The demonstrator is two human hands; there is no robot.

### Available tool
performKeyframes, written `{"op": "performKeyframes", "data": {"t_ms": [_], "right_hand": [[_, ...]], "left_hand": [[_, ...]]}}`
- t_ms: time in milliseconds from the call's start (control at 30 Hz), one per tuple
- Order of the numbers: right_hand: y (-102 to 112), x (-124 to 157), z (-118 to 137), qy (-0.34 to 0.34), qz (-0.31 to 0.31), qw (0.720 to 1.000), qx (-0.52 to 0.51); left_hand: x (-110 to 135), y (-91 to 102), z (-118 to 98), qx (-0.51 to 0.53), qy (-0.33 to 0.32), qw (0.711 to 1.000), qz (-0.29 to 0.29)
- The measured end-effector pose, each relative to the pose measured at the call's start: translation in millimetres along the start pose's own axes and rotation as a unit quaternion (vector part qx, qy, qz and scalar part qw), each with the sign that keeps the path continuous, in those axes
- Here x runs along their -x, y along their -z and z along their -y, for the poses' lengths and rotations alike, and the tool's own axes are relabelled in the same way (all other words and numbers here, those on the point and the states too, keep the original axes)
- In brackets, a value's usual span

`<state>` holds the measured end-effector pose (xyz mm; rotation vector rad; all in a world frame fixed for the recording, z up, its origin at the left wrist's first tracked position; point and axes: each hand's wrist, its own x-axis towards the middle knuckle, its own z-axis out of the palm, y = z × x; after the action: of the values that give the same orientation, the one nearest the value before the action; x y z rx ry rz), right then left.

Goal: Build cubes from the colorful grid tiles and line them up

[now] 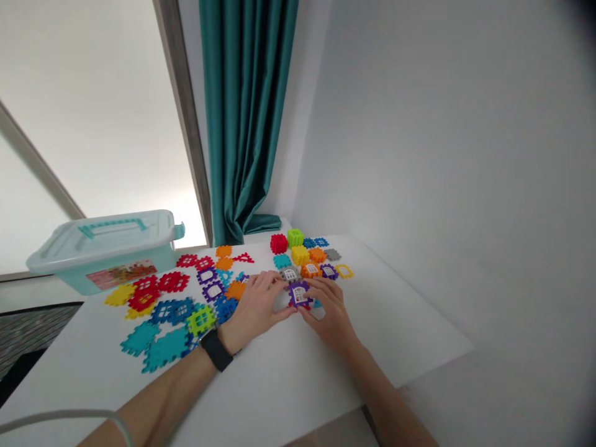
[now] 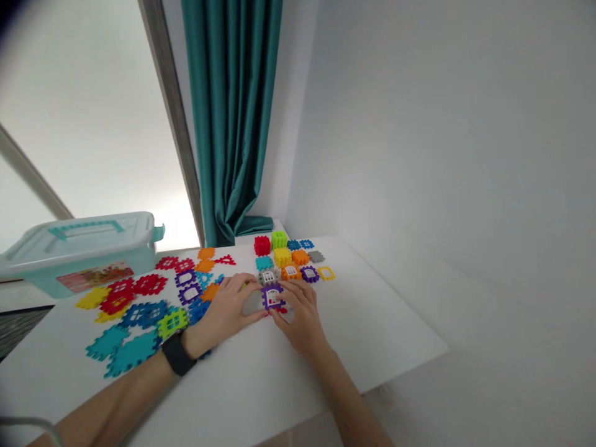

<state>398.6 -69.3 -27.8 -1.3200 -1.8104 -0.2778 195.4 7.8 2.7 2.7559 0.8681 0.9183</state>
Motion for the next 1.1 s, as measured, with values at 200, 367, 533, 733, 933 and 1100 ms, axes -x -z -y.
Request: {"op": "performKeyframes", "data": {"t_ms": [200, 367, 533, 733, 933, 1100], "right_hand": [[22.4, 16.5, -40.5, -0.05, 0.023, 0.998, -0.007], [37.0, 21.8, -85.7, -0.127, 0.036, 0.991, -0.014], [40.9, 12.7, -123.4, -0.163, 0.056, 0.985, -0.019], [35.0, -3.5, -151.4, -0.151, 0.071, 0.986, -0.01], [23.0, -10.6, -161.3, -0.121, 0.097, 0.988, -0.011], [16.9, -12.4, -165.2, -0.109, 0.103, 0.989, -0.01]], "left_hand": [[-14.1, -22.5, -19.5, -0.007, -0.03, 0.999, 0.019], [-9.3, -33.2, -24.4, -0.017, -0.075, 0.996, 0.038], [-4.2, -37.5, -23.3, -0.035, -0.099, 0.994, 0.043], [-1.2, -37.8, -24.2, -0.054, -0.115, 0.991, 0.049], [-0.7, -39.2, -23.1, -0.046, -0.113, 0.991, 0.053], [-2.7, -37.8, -22.9, -0.039, -0.106, 0.991, 0.069]]}}
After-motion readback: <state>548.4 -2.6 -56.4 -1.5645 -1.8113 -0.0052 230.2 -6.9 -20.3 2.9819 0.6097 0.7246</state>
